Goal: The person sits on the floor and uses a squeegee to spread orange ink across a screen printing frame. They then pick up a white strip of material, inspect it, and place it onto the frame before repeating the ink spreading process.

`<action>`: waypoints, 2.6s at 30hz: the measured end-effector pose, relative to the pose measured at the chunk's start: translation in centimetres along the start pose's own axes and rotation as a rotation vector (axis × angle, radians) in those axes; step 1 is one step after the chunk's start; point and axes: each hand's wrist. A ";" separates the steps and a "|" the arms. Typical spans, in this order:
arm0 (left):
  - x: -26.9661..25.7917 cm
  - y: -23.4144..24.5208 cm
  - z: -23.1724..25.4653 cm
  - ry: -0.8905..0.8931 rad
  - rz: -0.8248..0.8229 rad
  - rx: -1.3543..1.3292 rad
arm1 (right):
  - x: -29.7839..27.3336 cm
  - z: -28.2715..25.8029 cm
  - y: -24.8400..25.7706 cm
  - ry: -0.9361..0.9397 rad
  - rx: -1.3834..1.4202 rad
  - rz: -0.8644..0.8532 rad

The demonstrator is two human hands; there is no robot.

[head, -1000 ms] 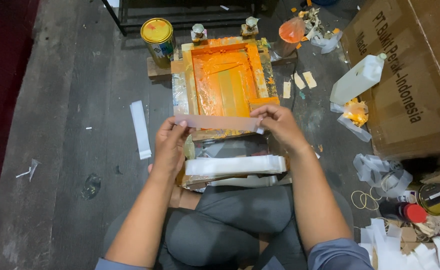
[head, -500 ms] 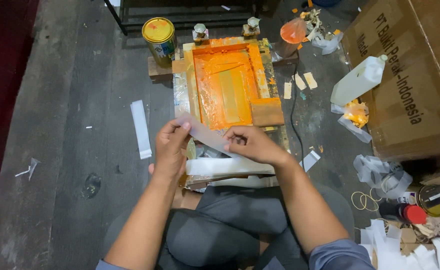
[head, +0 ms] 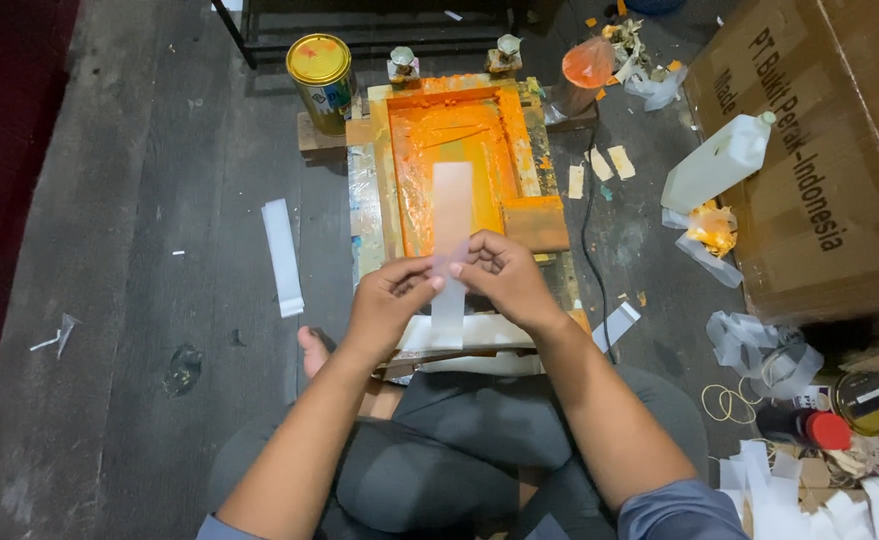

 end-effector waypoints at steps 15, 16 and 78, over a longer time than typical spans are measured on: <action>0.3 0.6 -0.6 0.096 -0.203 0.246 | 0.5 -2.1 1.4 0.044 0.133 0.251; 0.4 0.8 -0.9 0.097 -0.203 0.247 | 0.6 -2.1 1.7 0.043 0.133 0.252; 5.0 20.6 -0.3 0.214 0.344 0.705 | 17.9 -5.3 -18.2 0.285 -0.253 0.096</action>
Point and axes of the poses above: each hand's wrist, its own x-axis towards the middle knuckle, its own y-axis out of the back of the hand, z = x × y, and after that the axes turned 3 degrees about z, right-handed
